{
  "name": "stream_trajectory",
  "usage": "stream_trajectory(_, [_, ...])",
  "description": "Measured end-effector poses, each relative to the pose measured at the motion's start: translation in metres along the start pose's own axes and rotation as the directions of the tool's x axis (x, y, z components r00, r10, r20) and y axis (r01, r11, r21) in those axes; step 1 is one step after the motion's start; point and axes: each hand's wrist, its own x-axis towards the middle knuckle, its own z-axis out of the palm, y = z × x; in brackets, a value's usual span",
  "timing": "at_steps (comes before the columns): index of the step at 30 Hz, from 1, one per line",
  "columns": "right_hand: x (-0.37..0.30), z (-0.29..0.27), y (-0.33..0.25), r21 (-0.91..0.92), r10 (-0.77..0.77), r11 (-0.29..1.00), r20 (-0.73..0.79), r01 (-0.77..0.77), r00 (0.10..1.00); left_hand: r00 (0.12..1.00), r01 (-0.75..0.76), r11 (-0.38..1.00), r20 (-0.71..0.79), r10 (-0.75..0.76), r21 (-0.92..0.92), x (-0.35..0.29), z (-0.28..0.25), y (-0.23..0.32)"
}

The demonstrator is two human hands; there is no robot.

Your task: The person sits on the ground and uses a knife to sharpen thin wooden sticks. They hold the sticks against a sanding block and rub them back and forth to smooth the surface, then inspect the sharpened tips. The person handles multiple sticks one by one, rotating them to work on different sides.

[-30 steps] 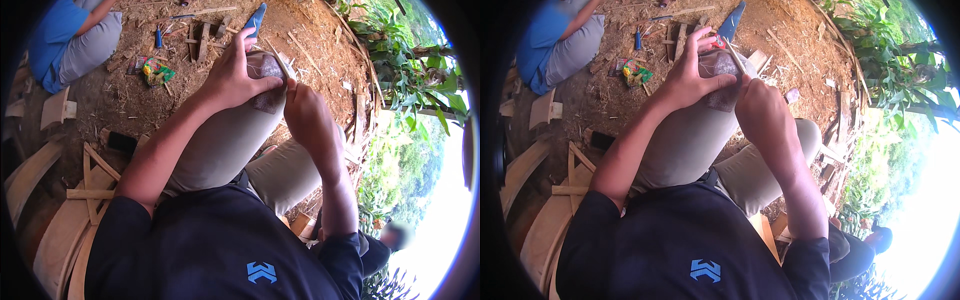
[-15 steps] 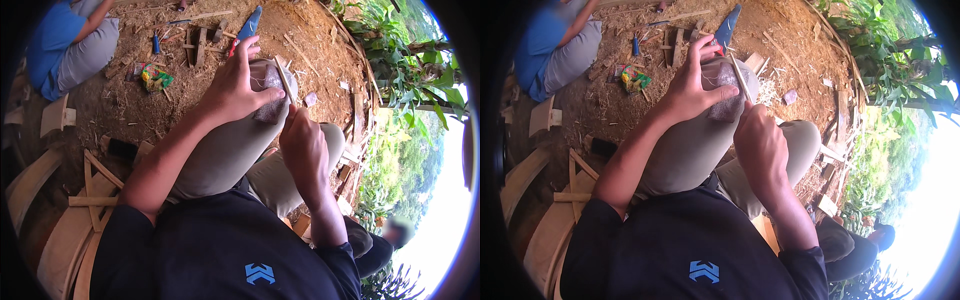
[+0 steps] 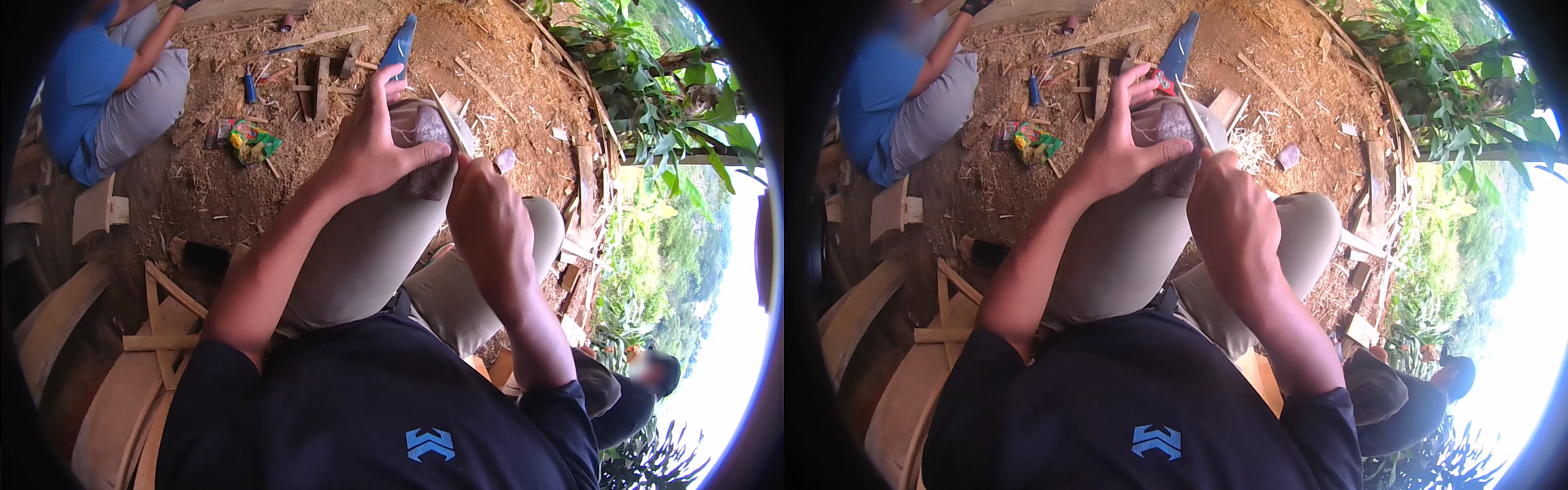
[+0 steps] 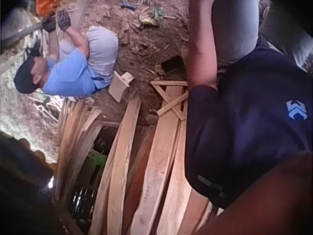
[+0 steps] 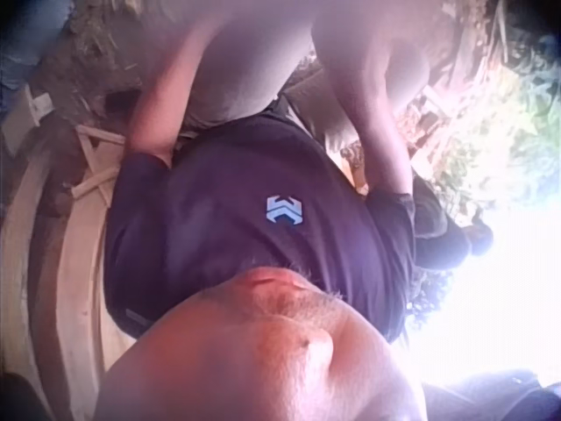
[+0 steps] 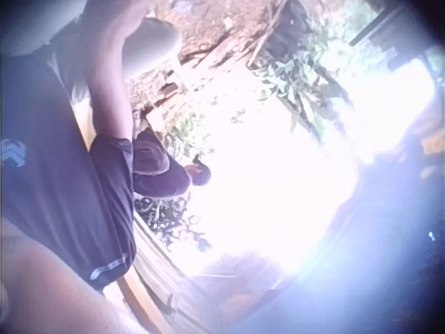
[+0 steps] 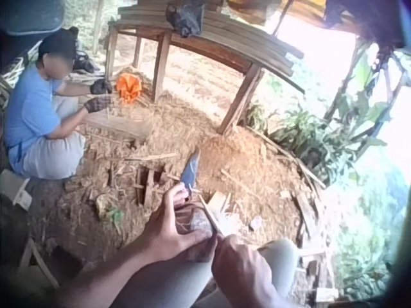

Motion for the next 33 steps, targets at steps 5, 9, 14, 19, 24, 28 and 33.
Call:
stream_trajectory(5, [0.002, 0.009, -0.004, -0.017, -0.003, 1.0, -0.067, 0.002, 0.998, 1.0, 0.013, 0.998, 0.0, -0.013, -0.054, -0.001, 0.003, 0.0])
stream_trajectory(9, [-0.002, 0.008, -0.004, 0.022, -0.03, 0.999, -0.079, 0.032, 0.996, 0.999, 0.026, 0.998, 0.031, -0.025, -0.05, 0.0, -0.002, -0.006])
stream_trajectory(14, [-0.006, 0.014, 0.003, 0.17, 0.027, 0.985, -0.016, -0.024, 1.0, 0.999, 0.01, 0.997, 0.048, -0.006, -0.082, 0.004, -0.004, -0.009])
stream_trajectory(19, [-0.023, -0.004, 0.001, 0.201, 0.057, 0.977, 0.057, -0.067, 0.997, 0.991, 0.045, 0.985, 0.129, -0.024, -0.168, 0.0, -0.008, 0.006])
stream_trajectory(24, [0.0, 0.008, 0.0, 0.232, 0.043, 0.972, -0.027, -0.035, 0.999, 0.992, 0.041, 0.995, 0.122, -0.029, -0.092, 0.006, -0.01, 0.002])
stream_trajectory(28, [-0.005, 0.005, 0.007, 0.274, 0.005, 0.962, -0.073, 0.015, 0.997, 0.99, 0.025, 0.996, 0.138, -0.013, -0.087, 0.0, -0.013, 0.015])
stream_trajectory(33, [-0.006, -0.006, 0.016, 0.322, -0.017, 0.946, -0.056, 0.034, 0.998, 0.991, 0.033, 0.993, 0.136, -0.018, -0.112, 0.001, -0.015, 0.016])
